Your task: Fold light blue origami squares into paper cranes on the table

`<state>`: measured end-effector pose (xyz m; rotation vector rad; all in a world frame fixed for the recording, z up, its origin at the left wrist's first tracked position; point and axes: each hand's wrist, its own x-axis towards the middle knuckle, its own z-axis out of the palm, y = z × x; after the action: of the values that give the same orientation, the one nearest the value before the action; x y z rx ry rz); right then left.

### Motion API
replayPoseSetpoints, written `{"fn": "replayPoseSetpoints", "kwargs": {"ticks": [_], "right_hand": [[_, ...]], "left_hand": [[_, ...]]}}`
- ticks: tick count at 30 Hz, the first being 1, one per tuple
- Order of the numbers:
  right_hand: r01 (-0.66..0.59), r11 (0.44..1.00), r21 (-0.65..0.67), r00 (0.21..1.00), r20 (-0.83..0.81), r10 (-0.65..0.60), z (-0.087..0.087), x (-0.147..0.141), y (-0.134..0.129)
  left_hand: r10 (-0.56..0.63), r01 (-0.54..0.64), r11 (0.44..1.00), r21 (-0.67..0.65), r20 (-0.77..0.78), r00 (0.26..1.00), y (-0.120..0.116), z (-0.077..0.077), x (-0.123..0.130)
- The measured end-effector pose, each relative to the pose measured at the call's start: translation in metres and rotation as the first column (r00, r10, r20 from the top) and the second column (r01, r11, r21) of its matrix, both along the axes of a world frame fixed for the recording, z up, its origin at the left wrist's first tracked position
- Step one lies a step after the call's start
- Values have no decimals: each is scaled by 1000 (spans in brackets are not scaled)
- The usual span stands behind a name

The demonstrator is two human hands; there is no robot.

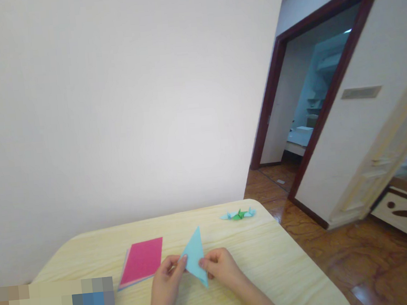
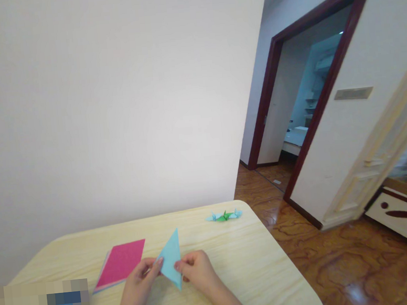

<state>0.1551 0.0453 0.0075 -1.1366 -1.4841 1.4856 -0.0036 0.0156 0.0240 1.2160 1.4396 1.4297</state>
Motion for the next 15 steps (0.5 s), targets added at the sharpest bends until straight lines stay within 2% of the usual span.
{"fn": "replayPoseSetpoints", "kwargs": {"ticks": [6, 15], "right_hand": [[-69, 997, -41, 997, 26, 70, 2, -3, -4], [-110, 990, -84, 991, 70, 116, 2, 0, -5]], "left_hand": [[46, -46, 999, 8, 11, 999, 1, -1, -2], [93, -94, 995, 24, 45, 995, -1, 2, 0]]}}
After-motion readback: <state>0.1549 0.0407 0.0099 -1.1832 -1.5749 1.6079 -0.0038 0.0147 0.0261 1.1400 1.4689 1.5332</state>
